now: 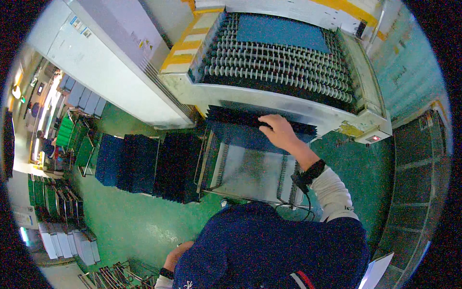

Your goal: Organizing and stacking metal or plastic sheets into racks in a fabrication area.

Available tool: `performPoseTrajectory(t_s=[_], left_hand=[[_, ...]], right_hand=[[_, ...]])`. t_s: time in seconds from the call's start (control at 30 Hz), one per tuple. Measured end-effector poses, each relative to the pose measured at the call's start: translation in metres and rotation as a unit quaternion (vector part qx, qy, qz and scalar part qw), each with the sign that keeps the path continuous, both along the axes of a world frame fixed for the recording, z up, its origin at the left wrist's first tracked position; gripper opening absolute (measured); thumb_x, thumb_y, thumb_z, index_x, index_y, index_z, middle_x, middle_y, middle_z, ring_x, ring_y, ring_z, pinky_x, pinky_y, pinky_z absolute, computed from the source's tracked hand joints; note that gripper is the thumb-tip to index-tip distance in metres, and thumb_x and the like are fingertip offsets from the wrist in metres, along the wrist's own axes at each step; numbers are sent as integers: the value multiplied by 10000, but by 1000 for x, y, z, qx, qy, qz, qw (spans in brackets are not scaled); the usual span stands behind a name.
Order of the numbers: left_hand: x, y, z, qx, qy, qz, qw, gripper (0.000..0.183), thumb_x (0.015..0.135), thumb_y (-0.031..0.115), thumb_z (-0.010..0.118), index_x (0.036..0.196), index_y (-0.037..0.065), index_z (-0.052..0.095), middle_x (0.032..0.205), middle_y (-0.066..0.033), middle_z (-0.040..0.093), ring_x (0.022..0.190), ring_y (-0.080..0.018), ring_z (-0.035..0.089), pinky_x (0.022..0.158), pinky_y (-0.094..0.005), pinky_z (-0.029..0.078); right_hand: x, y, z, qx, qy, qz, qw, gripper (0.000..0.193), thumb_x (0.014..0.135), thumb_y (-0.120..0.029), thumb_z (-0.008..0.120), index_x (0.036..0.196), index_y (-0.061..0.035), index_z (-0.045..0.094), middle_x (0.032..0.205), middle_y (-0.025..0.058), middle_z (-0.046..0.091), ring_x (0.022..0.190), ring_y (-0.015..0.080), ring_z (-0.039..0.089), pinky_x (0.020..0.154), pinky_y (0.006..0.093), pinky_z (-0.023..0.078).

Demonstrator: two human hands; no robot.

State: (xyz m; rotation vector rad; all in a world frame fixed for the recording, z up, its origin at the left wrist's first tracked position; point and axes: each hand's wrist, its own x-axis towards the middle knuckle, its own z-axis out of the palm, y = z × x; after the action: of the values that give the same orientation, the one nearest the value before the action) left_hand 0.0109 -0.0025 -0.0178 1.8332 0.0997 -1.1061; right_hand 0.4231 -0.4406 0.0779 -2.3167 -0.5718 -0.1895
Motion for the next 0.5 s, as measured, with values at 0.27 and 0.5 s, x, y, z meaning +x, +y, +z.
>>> performPoseTrajectory(t_s=[0.27,0.5], left_hand=[[31,-35,111,-45,-184,97,977,250,771,277,588,862,54,654,862,-224,617,814,-402,587,653,-437,450],[22,-23,83,-46,-168,16,985,225,755,252,603,862,59,644,837,-215,622,797,-398,590,645,-434,456]], right_hand=[[-30,12,-17,-76,-30,-26,996,326,775,-175,646,1071,-50,595,1087,138,593,1007,335,532,867,416,427],[-31,26,-21,-75,-29,-43,996,285,753,-171,655,1004,-45,602,924,131,573,929,328,534,801,408,440]])
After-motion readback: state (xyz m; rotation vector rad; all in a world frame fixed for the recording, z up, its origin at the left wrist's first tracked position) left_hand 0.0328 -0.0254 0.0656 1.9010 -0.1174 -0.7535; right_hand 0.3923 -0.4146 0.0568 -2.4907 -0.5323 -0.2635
